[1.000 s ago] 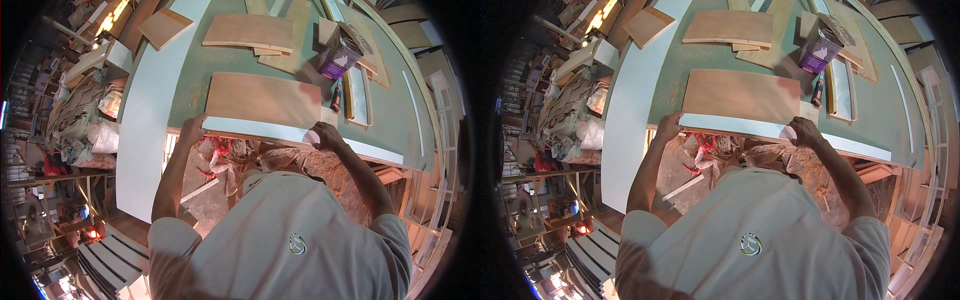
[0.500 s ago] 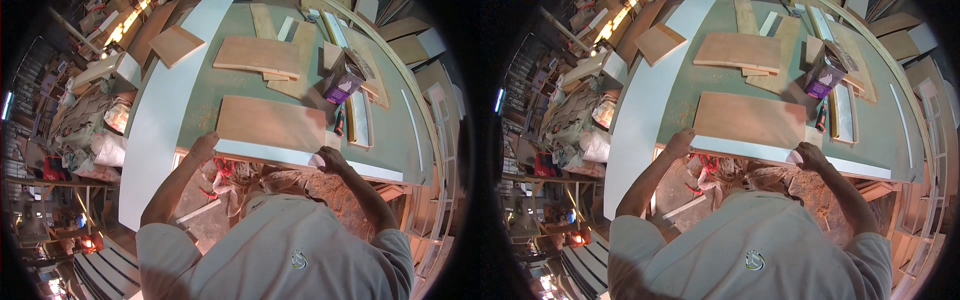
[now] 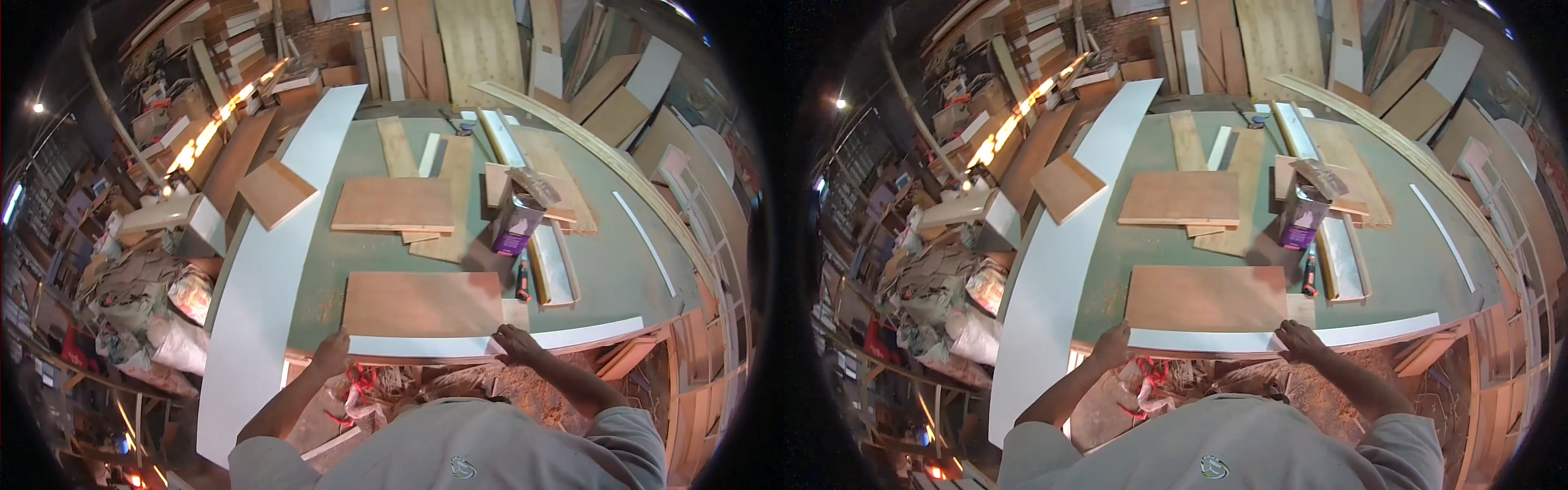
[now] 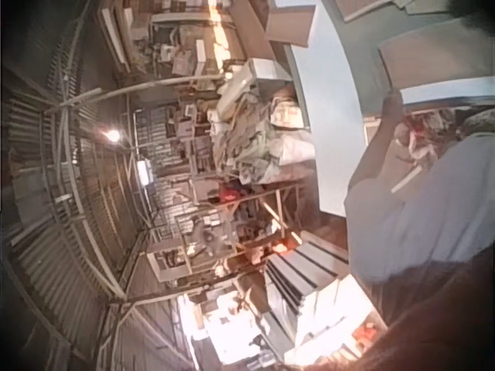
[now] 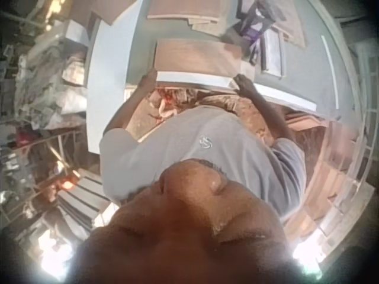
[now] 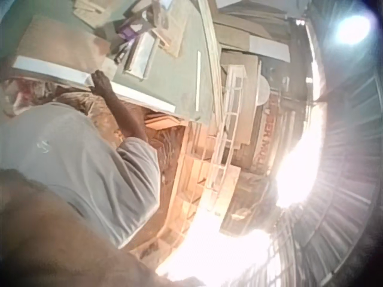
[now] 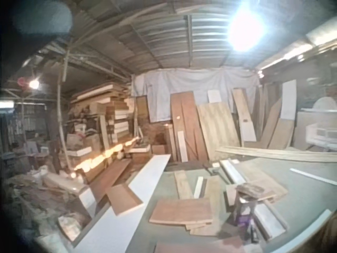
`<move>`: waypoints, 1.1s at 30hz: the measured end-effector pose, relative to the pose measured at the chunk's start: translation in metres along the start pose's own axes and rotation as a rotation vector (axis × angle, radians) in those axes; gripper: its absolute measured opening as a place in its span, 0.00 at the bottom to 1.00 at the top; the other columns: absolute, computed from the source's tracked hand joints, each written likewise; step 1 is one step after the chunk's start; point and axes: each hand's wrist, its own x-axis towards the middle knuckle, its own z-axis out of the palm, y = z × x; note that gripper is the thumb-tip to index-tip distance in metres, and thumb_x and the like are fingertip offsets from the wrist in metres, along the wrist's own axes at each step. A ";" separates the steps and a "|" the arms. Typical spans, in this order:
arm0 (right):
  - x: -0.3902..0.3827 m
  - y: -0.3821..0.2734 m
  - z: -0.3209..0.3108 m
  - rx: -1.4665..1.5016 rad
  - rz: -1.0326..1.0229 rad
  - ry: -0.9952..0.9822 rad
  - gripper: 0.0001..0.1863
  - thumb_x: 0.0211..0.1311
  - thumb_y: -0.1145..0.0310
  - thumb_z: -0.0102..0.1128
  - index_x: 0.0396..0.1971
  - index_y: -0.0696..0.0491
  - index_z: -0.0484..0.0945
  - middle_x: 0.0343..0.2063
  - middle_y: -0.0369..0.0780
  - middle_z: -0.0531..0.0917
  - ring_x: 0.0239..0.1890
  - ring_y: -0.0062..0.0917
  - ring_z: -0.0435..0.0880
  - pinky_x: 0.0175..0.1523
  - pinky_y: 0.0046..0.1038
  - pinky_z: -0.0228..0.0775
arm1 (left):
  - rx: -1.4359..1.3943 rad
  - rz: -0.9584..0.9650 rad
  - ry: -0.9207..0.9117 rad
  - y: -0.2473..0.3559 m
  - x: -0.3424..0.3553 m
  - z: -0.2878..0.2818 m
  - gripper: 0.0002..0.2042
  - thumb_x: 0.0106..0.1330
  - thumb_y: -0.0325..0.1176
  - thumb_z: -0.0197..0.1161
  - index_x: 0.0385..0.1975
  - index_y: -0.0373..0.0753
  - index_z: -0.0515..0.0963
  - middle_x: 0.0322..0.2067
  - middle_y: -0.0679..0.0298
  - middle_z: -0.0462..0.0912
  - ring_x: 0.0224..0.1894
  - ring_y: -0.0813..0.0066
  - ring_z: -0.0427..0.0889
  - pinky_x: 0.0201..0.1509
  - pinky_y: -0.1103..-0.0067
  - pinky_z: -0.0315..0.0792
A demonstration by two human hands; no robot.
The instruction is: The person applies edge banding to wooden boards by pressing edge strips along the board edges by hand and trimming the excess strip using a utility knife.
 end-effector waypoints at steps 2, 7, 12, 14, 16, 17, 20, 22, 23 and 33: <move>0.001 0.004 0.013 -0.009 0.012 0.044 0.29 0.39 0.65 0.77 0.43 0.58 0.75 0.43 0.47 0.76 0.48 0.44 0.79 0.50 0.42 0.78 | -0.069 -0.063 -0.027 -0.001 0.005 -0.011 0.29 0.51 0.42 0.77 0.47 0.28 0.77 0.54 0.46 0.77 0.53 0.47 0.79 0.59 0.62 0.76; 0.009 0.002 0.010 -0.016 -0.021 0.104 0.23 0.38 0.67 0.76 0.36 0.57 0.77 0.38 0.46 0.77 0.44 0.42 0.80 0.47 0.41 0.78 | -0.104 -0.092 -0.163 0.003 0.018 -0.032 0.28 0.49 0.41 0.78 0.45 0.28 0.78 0.54 0.48 0.77 0.53 0.48 0.80 0.58 0.62 0.76; 0.002 -0.006 0.010 -0.019 0.032 0.100 0.25 0.40 0.64 0.77 0.39 0.57 0.76 0.41 0.46 0.77 0.47 0.42 0.79 0.52 0.41 0.76 | -0.074 -0.190 -0.055 0.027 0.015 -0.037 0.32 0.50 0.41 0.79 0.51 0.27 0.76 0.56 0.49 0.75 0.55 0.50 0.79 0.59 0.64 0.76; -0.003 -0.021 0.000 -0.059 0.150 0.007 0.32 0.48 0.58 0.75 0.51 0.58 0.74 0.53 0.50 0.75 0.57 0.45 0.75 0.63 0.46 0.68 | -0.265 -0.435 -0.157 0.055 0.026 -0.062 0.34 0.56 0.45 0.76 0.56 0.27 0.73 0.60 0.46 0.71 0.61 0.46 0.74 0.66 0.60 0.70; 0.005 -0.033 0.006 -0.031 0.170 0.108 0.35 0.53 0.54 0.72 0.57 0.57 0.71 0.59 0.52 0.72 0.63 0.46 0.71 0.68 0.49 0.62 | -0.177 -0.526 -0.066 0.061 0.026 -0.033 0.36 0.59 0.48 0.72 0.60 0.27 0.71 0.64 0.44 0.68 0.66 0.44 0.68 0.70 0.58 0.63; 0.011 -0.040 0.013 -0.003 0.189 0.204 0.39 0.58 0.50 0.69 0.63 0.57 0.68 0.65 0.53 0.68 0.68 0.47 0.68 0.72 0.52 0.55 | -0.091 -0.616 0.022 0.062 0.030 -0.011 0.37 0.63 0.50 0.68 0.64 0.27 0.69 0.68 0.42 0.64 0.71 0.43 0.62 0.75 0.55 0.56; 0.065 -0.057 0.037 0.135 0.207 0.272 0.39 0.67 0.45 0.59 0.69 0.56 0.63 0.70 0.54 0.62 0.73 0.48 0.60 0.74 0.56 0.50 | -0.222 -0.652 0.263 0.071 0.064 0.025 0.37 0.69 0.52 0.61 0.69 0.28 0.64 0.73 0.40 0.56 0.75 0.41 0.54 0.78 0.52 0.45; 0.108 -0.077 0.051 0.085 0.200 0.260 0.36 0.71 0.44 0.51 0.69 0.55 0.64 0.72 0.53 0.61 0.75 0.47 0.56 0.76 0.56 0.47 | -0.198 -0.669 0.296 0.096 0.104 0.019 0.36 0.70 0.50 0.59 0.69 0.28 0.64 0.73 0.41 0.56 0.75 0.41 0.53 0.78 0.51 0.46; 0.127 -0.087 0.058 0.006 0.177 0.225 0.35 0.73 0.43 0.46 0.69 0.54 0.63 0.73 0.52 0.60 0.77 0.47 0.54 0.77 0.56 0.45 | -0.166 -0.709 0.366 0.108 0.117 0.018 0.34 0.71 0.48 0.57 0.69 0.28 0.63 0.73 0.41 0.55 0.76 0.42 0.53 0.77 0.51 0.46; 0.102 -0.049 0.055 -0.048 0.431 0.218 0.41 0.71 0.35 0.42 0.73 0.50 0.60 0.76 0.51 0.54 0.79 0.44 0.48 0.77 0.62 0.33 | 0.044 -0.718 0.245 0.137 0.144 0.017 0.33 0.74 0.48 0.52 0.72 0.30 0.58 0.75 0.43 0.52 0.77 0.44 0.52 0.77 0.49 0.47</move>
